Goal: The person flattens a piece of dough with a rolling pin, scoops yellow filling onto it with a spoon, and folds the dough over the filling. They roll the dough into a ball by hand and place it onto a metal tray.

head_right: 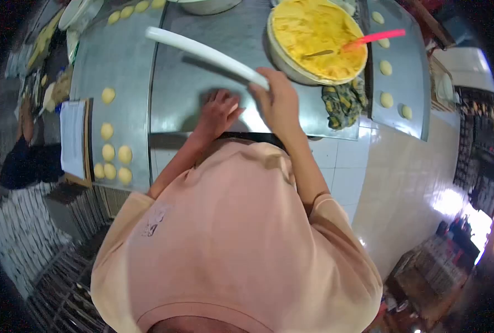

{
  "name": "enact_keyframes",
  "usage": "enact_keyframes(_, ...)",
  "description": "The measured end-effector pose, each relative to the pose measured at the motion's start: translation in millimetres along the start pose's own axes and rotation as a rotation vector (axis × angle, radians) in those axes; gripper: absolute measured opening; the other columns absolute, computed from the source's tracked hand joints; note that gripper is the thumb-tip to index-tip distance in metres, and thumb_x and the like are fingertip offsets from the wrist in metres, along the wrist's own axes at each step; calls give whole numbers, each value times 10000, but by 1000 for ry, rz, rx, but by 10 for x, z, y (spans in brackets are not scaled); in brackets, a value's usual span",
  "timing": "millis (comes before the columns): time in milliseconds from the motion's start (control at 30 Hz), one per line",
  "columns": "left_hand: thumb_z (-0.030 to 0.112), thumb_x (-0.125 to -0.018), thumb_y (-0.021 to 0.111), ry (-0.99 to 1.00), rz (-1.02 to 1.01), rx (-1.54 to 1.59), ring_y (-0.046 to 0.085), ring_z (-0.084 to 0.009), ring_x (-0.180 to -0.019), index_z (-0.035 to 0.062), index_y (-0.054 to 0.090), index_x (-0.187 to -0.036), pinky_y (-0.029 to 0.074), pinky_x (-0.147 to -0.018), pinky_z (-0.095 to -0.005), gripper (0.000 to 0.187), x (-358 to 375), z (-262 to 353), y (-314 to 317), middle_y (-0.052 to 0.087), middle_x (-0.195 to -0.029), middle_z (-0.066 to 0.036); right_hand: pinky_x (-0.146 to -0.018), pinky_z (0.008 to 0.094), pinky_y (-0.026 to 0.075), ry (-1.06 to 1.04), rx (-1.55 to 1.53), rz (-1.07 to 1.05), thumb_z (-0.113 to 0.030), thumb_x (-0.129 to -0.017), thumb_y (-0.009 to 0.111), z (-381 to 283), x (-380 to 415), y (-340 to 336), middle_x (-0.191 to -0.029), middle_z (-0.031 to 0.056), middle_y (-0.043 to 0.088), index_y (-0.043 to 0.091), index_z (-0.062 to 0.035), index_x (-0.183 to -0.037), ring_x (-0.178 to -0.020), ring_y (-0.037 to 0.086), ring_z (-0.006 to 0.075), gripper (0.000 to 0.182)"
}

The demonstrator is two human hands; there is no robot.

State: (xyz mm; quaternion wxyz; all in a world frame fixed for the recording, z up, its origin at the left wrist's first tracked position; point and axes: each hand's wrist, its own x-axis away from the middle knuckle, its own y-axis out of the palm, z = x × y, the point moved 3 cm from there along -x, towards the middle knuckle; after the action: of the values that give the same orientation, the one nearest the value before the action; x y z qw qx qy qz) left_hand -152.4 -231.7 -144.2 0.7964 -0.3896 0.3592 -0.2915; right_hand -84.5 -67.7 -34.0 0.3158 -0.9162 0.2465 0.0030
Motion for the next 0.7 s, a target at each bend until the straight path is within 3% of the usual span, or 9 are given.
enact_keyframes(33, 289, -881, 692, -10, -14, -33, 579, -332, -1044, 129, 665, -1093, 469, -882, -485, 268, 74, -46, 50, 583, -1109, -136, -732, 424, 465, -143, 130, 67, -157, -865, 712, 134, 5, 24, -927, 150, 622, 658, -83, -1148, -800, 588, 343, 298)
enact_keyframes(100, 274, -897, 673, 5, 136, -17, 544, -346, -1162, 132, 609, -1260, 416, -987, -514, 395, 139, -13, -257, 559, -1240, -161, -751, 418, 439, -97, 331, 62, -164, -858, 714, 287, 81, 20, -887, 122, 601, 667, -107, -1144, -823, 561, 325, 295)
enact_keyframes(233, 259, -927, 634, -47, 361, -15, 413, -351, -1386, 86, 463, -1463, 256, -1152, -553, 589, 483, 16, -775, 471, -1461, -176, -773, 400, 422, -175, 339, -9, -200, -854, 719, 348, 339, 95, -896, 81, 605, 684, -129, -1134, -843, 554, 287, 290)
enact_keyframes(333, 244, -952, 594, -162, 260, -173, 363, -345, -1432, 28, 441, -1465, 190, -1185, -558, 578, 370, -48, -1010, 435, -1507, -161, -793, 390, 416, -305, 378, -116, -236, -842, 723, 272, 494, 189, -915, 56, 611, 703, -133, -1109, -862, 556, 258, 287)
enact_keyframes(467, 242, -988, 531, -270, 130, -199, 334, -312, -1459, 7, 416, -1476, 136, -1212, -554, 554, 307, -363, -756, 415, -1534, -150, -799, 393, 421, -337, 426, -131, -245, -857, 707, 338, 536, 345, -927, 45, 623, 705, -135, -1102, -892, 570, 255, 269)
enact_keyframes(567, 275, -996, 519, -271, 58, -155, 322, -327, -1462, 2, 393, -1488, 144, -1215, -538, 577, 373, -474, -625, 418, -1528, -168, -888, 413, 440, -322, 430, -167, -263, -863, 702, 415, 503, 424, -1076, 67, 657, 684, -145, -1181, -1028, 584, 279, 339)
enact_keyframes(700, 345, -1006, 487, -290, 1, -237, 322, -339, -1458, 11, 373, -1500, 162, -1214, -527, 607, 400, -581, -467, 409, -1525, -197, -1102, 460, 347, -379, 649, -182, -374, -933, 600, 448, 336, 573, -1398, 115, 545, 592, -171, -1352, -1314, 466, 328, 466)
